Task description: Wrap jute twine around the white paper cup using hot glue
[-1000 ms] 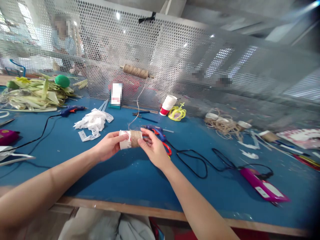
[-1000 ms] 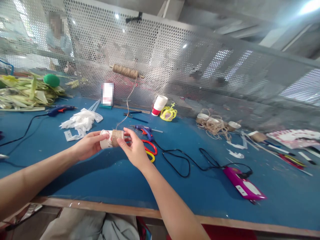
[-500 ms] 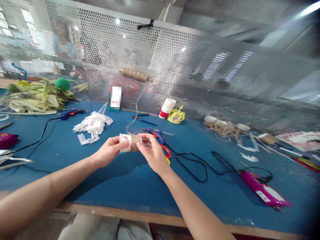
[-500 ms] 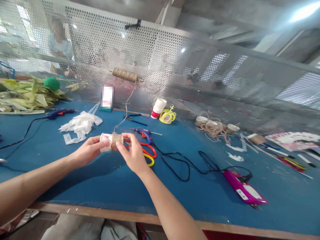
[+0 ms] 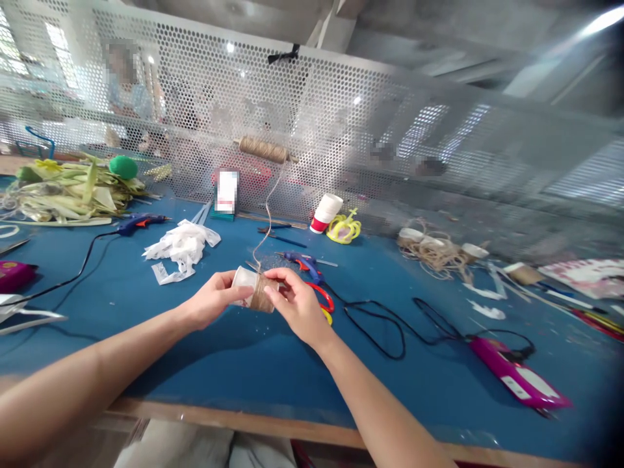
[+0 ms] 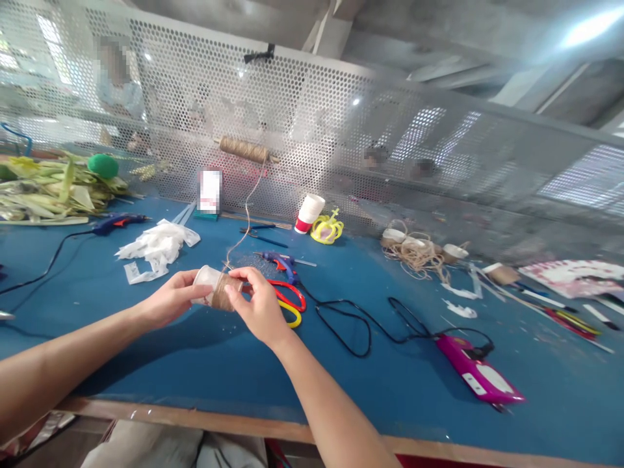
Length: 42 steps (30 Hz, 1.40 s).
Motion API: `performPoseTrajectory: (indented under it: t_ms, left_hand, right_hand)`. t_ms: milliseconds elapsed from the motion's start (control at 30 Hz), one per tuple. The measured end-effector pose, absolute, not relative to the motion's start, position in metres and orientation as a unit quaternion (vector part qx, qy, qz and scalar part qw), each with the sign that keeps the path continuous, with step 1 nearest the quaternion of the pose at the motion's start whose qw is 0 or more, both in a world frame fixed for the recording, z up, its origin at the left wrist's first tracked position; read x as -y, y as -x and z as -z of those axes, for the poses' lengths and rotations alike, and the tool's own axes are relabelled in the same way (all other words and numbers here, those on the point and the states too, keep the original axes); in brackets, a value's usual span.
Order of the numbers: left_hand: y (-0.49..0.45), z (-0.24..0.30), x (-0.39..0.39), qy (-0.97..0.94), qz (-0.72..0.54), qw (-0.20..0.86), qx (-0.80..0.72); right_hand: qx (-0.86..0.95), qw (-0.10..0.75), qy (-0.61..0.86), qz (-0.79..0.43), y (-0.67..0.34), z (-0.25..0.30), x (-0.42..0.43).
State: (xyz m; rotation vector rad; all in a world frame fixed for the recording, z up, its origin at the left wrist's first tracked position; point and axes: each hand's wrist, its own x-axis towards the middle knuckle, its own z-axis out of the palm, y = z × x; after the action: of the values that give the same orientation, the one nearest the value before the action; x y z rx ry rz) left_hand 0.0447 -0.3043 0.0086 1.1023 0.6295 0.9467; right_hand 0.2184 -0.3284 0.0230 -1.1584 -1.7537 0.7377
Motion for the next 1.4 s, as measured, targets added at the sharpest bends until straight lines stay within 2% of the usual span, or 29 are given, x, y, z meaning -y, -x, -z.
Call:
performPoseTrajectory:
  t_ms: [333, 700, 833, 900, 933, 1000, 1133, 1233, 1400]
  left_hand:
    - [-0.045, -0.004, 0.310, -0.620, -0.373, 0.622, -0.299]
    - [-0.047, -0.004, 0.310, -0.618, -0.374, 0.611, -0.323]
    - [-0.046, -0.006, 0.310, -0.599, -0.380, 0.628, -0.320]
    - [-0.046, -0.006, 0.310, -0.594, -0.383, 0.630, -0.322]
    - [-0.046, -0.006, 0.309, -0.593, -0.386, 0.628, -0.323]
    - [-0.046, -0.006, 0.308, -0.591, -0.392, 0.626, -0.325]
    - [-0.046, -0.008, 0.308, -0.591, -0.399, 0.621, -0.325]
    - [-0.046, -0.008, 0.308, -0.601, -0.401, 0.611, -0.323]
    - [-0.045, -0.009, 0.308, -0.617, -0.403, 0.591, -0.329]
  right_hand:
    - [0.737, 0.432, 0.420, -0.305, -0.219, -0.018, 0.322]
    - [0.774, 0.402, 0.407, -0.271, -0.216, -0.020, 0.324]
    - [0.686, 0.431, 0.509, -0.291, -0.239, -0.029, 0.300]
    - [0.620, 0.432, 0.612, -0.233, -0.261, -0.036, 0.281]
    - [0.596, 0.401, 0.674, -0.174, -0.272, -0.038, 0.271]
    - [0.577, 0.360, 0.719, -0.142, -0.293, -0.040, 0.252]
    - [0.558, 0.239, 0.780, -0.151, -0.310, -0.029, 0.228]
    - [0.545, 0.194, 0.798, -0.168, -0.308, -0.016, 0.221]
    - [0.541, 0.252, 0.783, -0.177, -0.304, -0.016, 0.226]
